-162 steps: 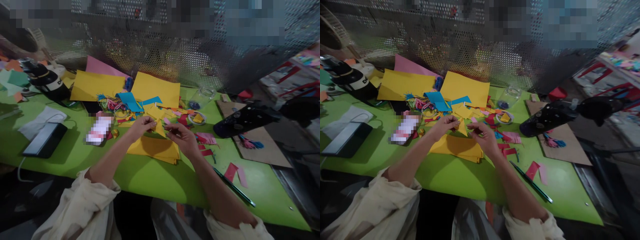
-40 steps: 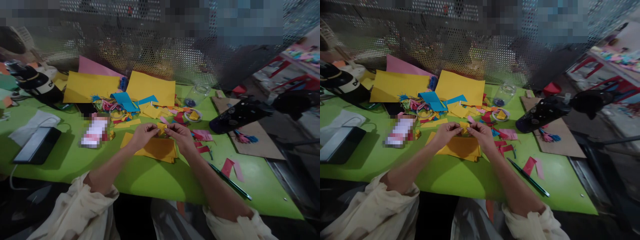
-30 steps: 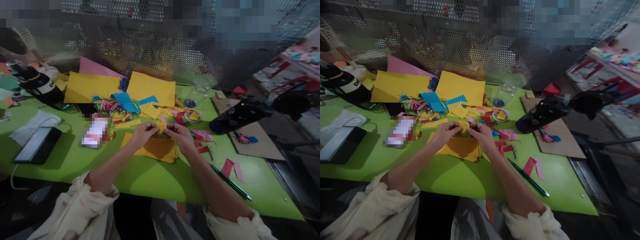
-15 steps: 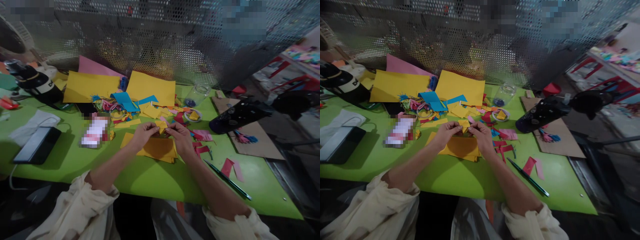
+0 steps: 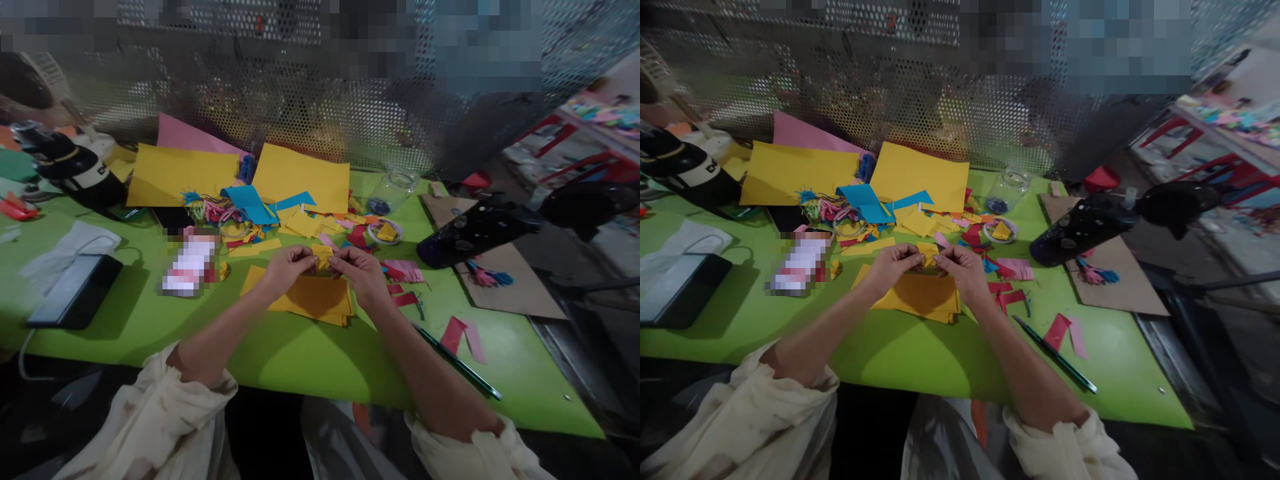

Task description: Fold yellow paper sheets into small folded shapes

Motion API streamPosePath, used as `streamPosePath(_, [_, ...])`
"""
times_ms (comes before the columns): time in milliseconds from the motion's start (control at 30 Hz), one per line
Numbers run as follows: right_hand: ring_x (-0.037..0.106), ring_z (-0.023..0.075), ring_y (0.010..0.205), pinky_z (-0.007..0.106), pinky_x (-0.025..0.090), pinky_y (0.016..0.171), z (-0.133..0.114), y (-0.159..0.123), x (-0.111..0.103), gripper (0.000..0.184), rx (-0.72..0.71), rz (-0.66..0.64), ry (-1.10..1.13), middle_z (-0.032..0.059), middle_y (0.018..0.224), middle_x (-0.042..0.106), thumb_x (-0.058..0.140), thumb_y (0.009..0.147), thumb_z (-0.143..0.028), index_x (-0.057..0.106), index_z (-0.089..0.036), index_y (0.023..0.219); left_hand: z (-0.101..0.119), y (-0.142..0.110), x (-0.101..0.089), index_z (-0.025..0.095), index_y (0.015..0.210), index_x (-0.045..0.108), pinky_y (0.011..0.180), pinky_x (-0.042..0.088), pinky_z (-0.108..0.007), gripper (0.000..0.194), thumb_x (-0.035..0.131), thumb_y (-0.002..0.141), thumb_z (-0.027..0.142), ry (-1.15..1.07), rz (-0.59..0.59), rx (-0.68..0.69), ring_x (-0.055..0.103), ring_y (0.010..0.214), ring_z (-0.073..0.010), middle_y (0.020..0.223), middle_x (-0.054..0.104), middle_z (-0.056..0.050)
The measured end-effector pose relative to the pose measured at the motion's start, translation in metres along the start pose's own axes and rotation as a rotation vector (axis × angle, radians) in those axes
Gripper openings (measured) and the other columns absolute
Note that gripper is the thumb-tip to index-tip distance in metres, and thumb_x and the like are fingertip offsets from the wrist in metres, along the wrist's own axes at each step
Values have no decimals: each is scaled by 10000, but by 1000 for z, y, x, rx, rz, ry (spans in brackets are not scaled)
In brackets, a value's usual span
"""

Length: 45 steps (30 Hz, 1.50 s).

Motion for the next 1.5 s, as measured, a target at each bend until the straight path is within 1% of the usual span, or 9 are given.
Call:
streamPosePath(167, [552,121,576,278,500,569,-6,1,-3,338,-5,2,-16,-10,690,624,824,634,-485,669,-204,737,6,-1,-3,177,720,636,649,448,-261,157,639,801,312,202,-61,75,606,629,-133,652,650,7])
streamPosePath(300, [546,118,569,271,493,569,-5,2,-4,325,-22,5,-57,-16,668,603,803,657,-483,653,-203,721,8,-2,-2,185,710,616,644,439,-260,145,610,818,281,278,-97,104,608,637,-138,655,651,6])
streamPosePath(467, [536,103,534,247,477,525,1,2,-3,344,-29,48,-16,-31,650,575,785,670,-506,629,-202,709,5,-1,-1,182,704,612,643,453,-260,157,617,814,295,214,-110,72,599,619,-132,634,634,11])
streamPosePath(633, [549,116,545,268,513,546,3,3,1,377,28,-48,-23,-25,622,588,812,639,-524,635,-195,696,3,1,-2,169,700,605,629,469,-260,224,707,757,359,71,-79,-9,584,575,-118,601,612,16])
streamPosePath(733, [547,120,544,263,502,529,3,3,-1,398,31,-35,-45,-23,592,583,821,626,-534,622,-192,664,1,1,1,162,694,590,613,473,-254,290,733,746,409,26,-111,-66,575,558,-107,594,596,15])
streamPosePath(867, [549,119,547,256,489,525,2,3,-1,392,17,-19,-73,-13,599,597,816,637,-536,634,-190,671,0,1,1,160,697,578,593,464,-237,266,727,770,368,15,-110,-87,564,544,-91,598,594,14])
streamPosePath(967, [556,118,545,266,496,537,1,2,-1,386,0,-26,-56,-7,649,618,798,657,-545,656,-192,722,1,1,-1,158,692,581,591,464,-234,234,724,773,325,-20,-60,-100,554,535,-86,597,598,15])
streamPosePath(1133, [563,119,575,269,499,564,3,2,-1,336,-18,-17,-43,-7,690,633,814,647,-467,663,-190,763,6,-2,-3,154,719,602,599,467,-235,238,753,738,337,-99,28,-134,550,524,-77,642,603,29])
streamPosePath(1500, [547,134,620,275,453,595,-1,-6,0,144,-115,100,-153,-10,683,619,688,759,-344,649,-206,748,1,-4,7,151,674,602,599,487,-228,211,747,724,295,-191,-9,-136,574,510,-81,578,606,32])
Point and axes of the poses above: each hand's wrist, its own y-axis towards the middle knuckle, its own x-axis out of the palm, z = x × y, the point moved 5 cm from there along y, towards the middle knuckle
